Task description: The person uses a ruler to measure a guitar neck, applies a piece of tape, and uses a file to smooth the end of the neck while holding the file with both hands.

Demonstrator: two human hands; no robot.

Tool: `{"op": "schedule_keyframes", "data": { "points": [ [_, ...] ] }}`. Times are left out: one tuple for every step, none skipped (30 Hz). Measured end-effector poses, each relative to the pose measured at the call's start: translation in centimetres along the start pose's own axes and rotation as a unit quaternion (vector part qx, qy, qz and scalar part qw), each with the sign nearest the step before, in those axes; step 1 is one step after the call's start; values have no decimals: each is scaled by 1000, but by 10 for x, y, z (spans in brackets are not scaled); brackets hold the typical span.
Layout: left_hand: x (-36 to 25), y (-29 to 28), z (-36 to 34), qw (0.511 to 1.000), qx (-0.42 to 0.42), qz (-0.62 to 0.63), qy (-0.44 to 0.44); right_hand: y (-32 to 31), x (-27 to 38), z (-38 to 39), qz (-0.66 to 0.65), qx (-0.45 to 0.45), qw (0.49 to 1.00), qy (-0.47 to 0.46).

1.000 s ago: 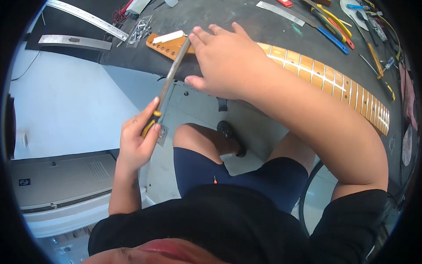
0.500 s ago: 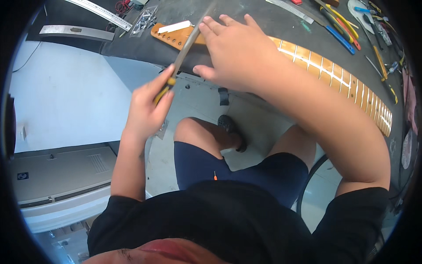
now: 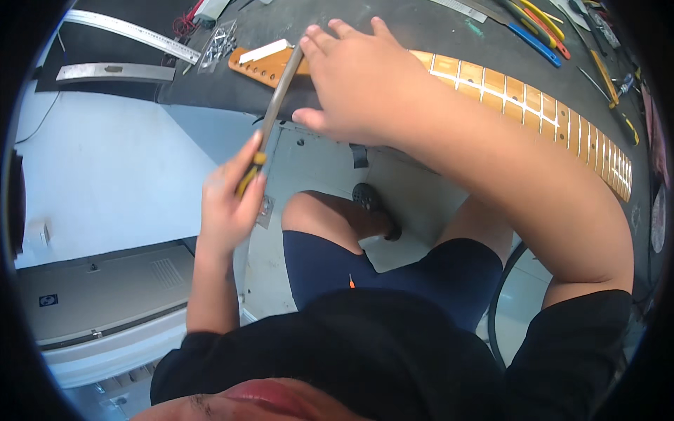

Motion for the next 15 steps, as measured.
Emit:
{"op": "schedule_keyframes", "data": {
  "points": [
    [0,-2,-10,1000,-3,-6,-6,-2,0,-2,4,-17,1000,-1],
    [1,1,-21,1000,-3,-11,0,-3,-2,-2,6,-13,1000,-2],
    [1,2,-26,1000,-3,-16,7,-4,-1,-2,7,-15,1000,-5],
    [3,9,-17,1000,0,-8,13,0,-7,2,2,-9,1000,-4],
    [2,7,12,999,-6,-16,28,2,-9,3,-8,-6,1000,-2],
    [6,2,27,999,-12,-24,43,3,-7,-1,-6,-5,1000,5],
    [5,1,28,999,-7,-23,40,0,-2,-2,-7,1,1000,-3],
    [7,0,25,1000,-11,-7,21,-1,2,-2,-8,7,1000,-12],
    [10,0,19,1000,-15,10,1,0,3,0,-11,11,1000,-10],
    [7,3,-3,1000,-16,6,8,-1,2,0,-7,1,1000,-6],
    [7,2,-6,1000,-20,1,7,-3,-1,-2,-3,-13,1000,1],
    [6,1,-7,1000,-23,-4,13,-4,-1,-3,-12,-10,1000,-5],
    [10,8,-11,999,-24,2,26,-2,-3,-1,-5,-7,1000,-4],
    [14,11,0,999,-19,8,31,1,-3,2,-6,-9,1000,-2],
    [15,10,25,999,-20,15,27,4,-5,3,-7,-11,1000,-1]
  ]
}}
Point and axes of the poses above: each hand's wrist, its own z-axis away from the middle knuckle, its own y-axis out of the palm, x = y × z, the point moved 5 cm from there along -z, towards the middle knuckle, and after that the axes turned 12 degrees about z, right-handed, at the moved point
